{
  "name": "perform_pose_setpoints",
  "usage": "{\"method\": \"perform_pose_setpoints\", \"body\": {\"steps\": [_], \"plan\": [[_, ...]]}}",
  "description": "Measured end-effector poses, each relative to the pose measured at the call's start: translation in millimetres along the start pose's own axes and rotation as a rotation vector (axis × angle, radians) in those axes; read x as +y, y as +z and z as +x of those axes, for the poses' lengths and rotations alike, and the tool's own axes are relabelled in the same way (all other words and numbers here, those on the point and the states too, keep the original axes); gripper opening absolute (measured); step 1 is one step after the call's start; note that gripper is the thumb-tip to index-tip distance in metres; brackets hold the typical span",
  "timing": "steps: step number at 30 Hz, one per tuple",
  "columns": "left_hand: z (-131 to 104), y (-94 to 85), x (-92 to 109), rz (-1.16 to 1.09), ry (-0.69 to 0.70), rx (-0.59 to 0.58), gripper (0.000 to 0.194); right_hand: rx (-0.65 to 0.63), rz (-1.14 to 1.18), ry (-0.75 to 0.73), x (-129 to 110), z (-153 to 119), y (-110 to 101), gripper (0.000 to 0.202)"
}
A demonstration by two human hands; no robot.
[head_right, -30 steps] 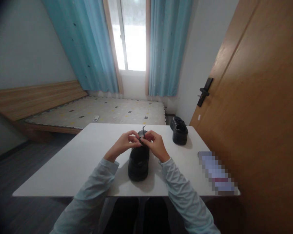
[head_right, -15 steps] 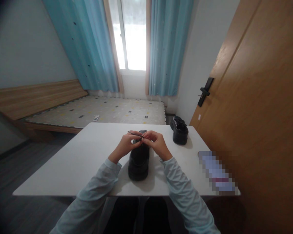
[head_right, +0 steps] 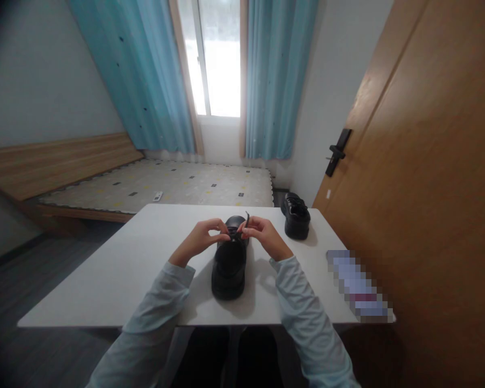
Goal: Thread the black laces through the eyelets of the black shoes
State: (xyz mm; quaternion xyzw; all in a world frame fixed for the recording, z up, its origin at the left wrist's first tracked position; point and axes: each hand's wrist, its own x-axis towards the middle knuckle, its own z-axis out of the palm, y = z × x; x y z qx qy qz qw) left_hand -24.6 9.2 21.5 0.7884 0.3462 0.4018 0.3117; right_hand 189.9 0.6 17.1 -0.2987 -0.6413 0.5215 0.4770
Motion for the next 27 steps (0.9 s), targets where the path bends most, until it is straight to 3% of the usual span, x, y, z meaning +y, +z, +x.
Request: {"method": "perform_pose_setpoints", "body": {"steps": [6,10,17,27], "plan": [[0.7,-7.1,-3.0,-0.251,-0.118,0.006,0.029,0.014,0.166,0.112,-0.8,-1.9,-8.7,0.014],[0.2,-2.0,-5.6,-0.463,-0.213,0.015,0.03,0.023,0.26,0.086,-2.4,-2.3,-10.5,0.024],[0.5,11.7,4.6,-0.879,-0.193,0.008,0.037,-0.032,0.381,0.066,-1.6,-2.6,-6.9,0.03],[-0.7,2.2,-1.5,-0.778,-0.244,0.044,0.037,-0.069,0.321,0.102,0.3,-1.2,-14.6,0.033]]}}
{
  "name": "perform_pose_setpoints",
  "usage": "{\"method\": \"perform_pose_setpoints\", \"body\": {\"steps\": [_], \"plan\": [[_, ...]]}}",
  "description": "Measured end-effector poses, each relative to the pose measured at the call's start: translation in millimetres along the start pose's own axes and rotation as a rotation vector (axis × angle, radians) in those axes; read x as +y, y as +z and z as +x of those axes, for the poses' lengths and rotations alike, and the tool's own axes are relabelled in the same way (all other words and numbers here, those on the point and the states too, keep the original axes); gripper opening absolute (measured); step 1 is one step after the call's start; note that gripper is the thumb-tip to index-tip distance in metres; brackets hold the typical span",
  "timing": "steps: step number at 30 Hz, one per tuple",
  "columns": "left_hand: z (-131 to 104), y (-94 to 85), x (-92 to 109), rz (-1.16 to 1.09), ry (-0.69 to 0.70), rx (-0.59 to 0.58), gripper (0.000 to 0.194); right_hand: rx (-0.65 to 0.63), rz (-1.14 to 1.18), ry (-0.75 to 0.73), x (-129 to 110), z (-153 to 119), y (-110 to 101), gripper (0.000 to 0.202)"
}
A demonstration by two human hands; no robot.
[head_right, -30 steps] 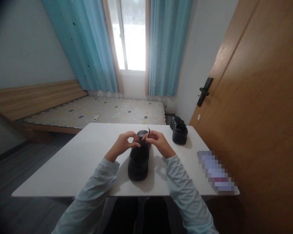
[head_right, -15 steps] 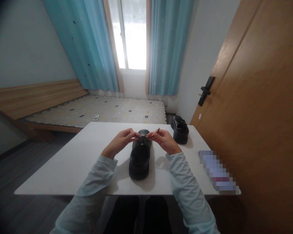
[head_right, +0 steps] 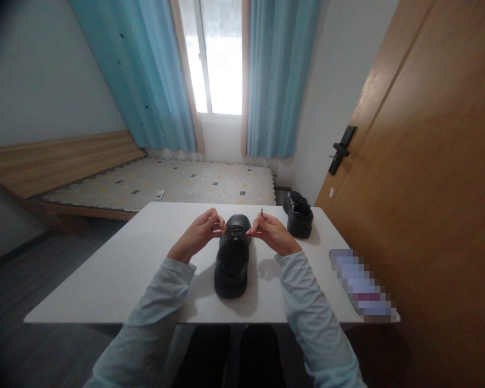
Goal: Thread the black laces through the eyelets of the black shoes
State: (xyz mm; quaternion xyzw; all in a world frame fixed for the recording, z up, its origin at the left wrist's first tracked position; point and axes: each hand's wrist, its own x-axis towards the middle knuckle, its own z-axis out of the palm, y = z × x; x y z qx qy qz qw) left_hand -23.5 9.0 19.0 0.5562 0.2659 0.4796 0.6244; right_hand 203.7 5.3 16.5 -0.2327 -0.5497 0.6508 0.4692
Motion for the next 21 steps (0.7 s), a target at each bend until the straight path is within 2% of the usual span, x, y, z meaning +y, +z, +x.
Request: {"method": "perform_pose_setpoints", "body": {"steps": [7,14,21], "plan": [[0.3,-7.2,0.2,0.147,-0.035,0.009,0.035,-0.011,0.015,0.054,1.7,0.9,-1.3,0.036],[-1.9,-8.1,4.1,0.277,-0.11,-0.016,0.031,-0.034,0.138,0.162,-0.7,1.1,1.7,0.032],[1.3,-18.4,-5.4,0.31,-0.103,-0.035,0.034,-0.066,0.119,0.251,1.9,0.1,-4.5,0.032]]}}
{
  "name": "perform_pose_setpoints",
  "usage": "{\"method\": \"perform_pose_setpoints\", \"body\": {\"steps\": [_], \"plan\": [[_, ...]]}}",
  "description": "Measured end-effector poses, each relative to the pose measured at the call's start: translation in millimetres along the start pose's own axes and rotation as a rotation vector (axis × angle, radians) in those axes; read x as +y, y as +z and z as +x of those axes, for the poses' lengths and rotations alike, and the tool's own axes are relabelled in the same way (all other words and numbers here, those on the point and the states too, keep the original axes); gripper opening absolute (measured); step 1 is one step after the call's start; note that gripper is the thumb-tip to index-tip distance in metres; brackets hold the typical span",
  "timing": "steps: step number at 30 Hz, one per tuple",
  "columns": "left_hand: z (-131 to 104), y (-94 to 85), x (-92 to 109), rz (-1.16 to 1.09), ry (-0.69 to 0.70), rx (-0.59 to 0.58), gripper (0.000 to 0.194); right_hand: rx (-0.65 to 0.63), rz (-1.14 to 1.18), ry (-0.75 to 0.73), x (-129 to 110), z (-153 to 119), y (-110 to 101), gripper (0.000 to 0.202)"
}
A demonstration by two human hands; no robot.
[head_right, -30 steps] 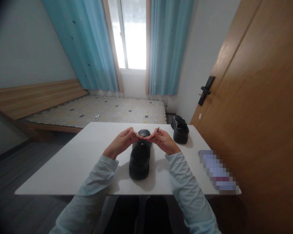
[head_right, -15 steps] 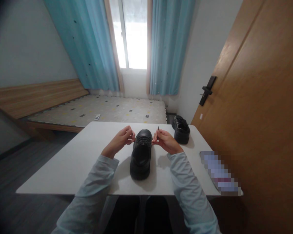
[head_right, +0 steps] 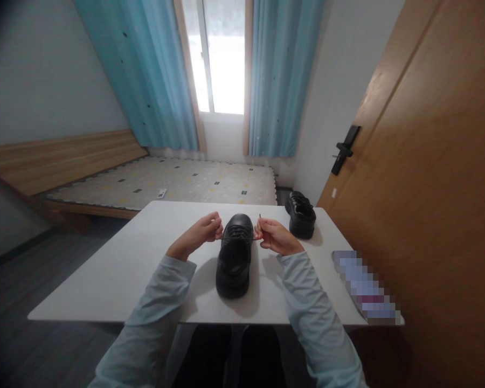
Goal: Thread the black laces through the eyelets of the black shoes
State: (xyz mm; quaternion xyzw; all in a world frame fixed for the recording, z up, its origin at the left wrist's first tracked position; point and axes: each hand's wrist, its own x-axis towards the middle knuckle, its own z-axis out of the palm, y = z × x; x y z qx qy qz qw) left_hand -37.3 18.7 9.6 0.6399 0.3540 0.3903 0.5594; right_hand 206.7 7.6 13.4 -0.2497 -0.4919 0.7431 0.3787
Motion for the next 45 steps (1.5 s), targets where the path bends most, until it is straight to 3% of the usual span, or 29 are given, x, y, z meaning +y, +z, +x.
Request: {"method": "perform_pose_setpoints", "body": {"steps": [9,17,21,25,33,40,45], "plan": [[-2.2,1.9,2.2,-0.029,-0.018,-0.01,0.033,0.002,-0.05,0.016,-3.5,-5.7,0.7,0.032],[-5.4,6.0,12.6,0.049,0.015,0.003,0.033,0.029,-0.205,-0.085,-13.6,-16.2,5.6,0.029],[-5.7,3.9,13.1,0.103,0.031,-0.005,0.034,0.032,-0.271,-0.143,-15.9,-17.4,5.6,0.046],[-5.1,3.8,13.1,0.116,0.087,-0.031,0.037,0.102,-0.44,-0.048,-14.6,-13.2,5.8,0.063],[-3.8,0.7,14.5,0.524,0.218,-0.02,0.02,0.129,-0.864,-0.093,-8.9,-7.6,13.9,0.032],[-3.7,-2.8,9.7,0.51,0.176,-0.035,0.021,0.085,-1.21,-0.159,-11.5,-10.0,9.8,0.029],[-4.3,-4.6,10.6,0.602,0.272,0.007,0.015,-0.039,-1.207,-0.162,-15.9,-11.5,14.9,0.032]]}}
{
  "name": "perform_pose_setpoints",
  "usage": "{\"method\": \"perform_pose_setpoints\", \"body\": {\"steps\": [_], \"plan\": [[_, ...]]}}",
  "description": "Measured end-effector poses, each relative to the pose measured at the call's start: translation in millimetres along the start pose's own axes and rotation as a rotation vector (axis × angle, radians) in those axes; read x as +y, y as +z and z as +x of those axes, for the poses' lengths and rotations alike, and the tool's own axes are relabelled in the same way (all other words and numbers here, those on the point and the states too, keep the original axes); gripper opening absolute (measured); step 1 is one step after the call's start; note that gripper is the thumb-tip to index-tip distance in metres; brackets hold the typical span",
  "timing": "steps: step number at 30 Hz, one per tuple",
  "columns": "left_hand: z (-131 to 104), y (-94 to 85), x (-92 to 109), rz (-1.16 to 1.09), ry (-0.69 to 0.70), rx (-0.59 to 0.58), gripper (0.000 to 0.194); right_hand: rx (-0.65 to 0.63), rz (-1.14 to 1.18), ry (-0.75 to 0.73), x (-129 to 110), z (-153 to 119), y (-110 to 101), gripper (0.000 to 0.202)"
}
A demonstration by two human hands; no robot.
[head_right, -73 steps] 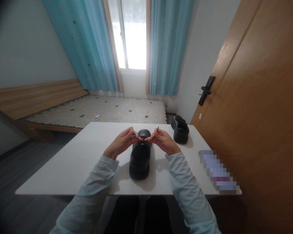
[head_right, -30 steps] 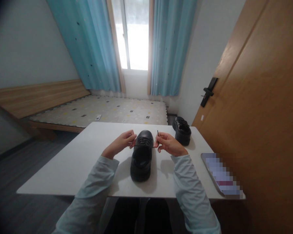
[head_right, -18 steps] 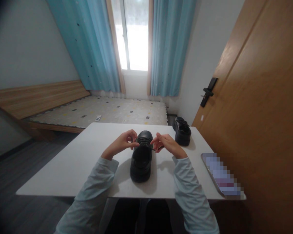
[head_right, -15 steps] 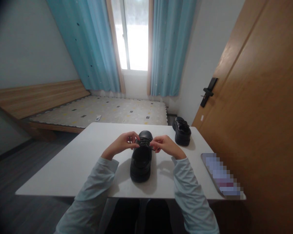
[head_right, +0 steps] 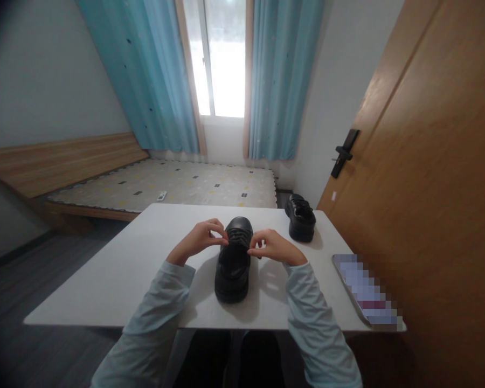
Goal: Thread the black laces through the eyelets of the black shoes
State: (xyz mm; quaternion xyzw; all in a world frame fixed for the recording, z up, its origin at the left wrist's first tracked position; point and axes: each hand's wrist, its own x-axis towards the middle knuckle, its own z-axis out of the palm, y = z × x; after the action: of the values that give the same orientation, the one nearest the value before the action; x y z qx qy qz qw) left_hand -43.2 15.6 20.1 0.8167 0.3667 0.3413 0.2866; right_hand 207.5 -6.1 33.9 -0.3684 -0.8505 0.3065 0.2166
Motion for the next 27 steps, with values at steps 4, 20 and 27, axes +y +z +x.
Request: {"method": "perform_pose_setpoints", "body": {"steps": [4,20,27], "plan": [[0.2,-0.9,0.7,0.122,0.041,0.047,0.011,-0.031,0.111,-0.026,-6.7,1.3,1.2,0.034],[0.5,-1.7,0.9,0.129,0.121,-0.004,0.012,-0.131,0.796,0.229,-2.5,-0.6,10.0,0.031],[-0.5,-1.5,6.7,0.07,0.027,-0.026,0.011,-0.039,1.012,0.239,-2.6,-0.4,20.3,0.029]]}}
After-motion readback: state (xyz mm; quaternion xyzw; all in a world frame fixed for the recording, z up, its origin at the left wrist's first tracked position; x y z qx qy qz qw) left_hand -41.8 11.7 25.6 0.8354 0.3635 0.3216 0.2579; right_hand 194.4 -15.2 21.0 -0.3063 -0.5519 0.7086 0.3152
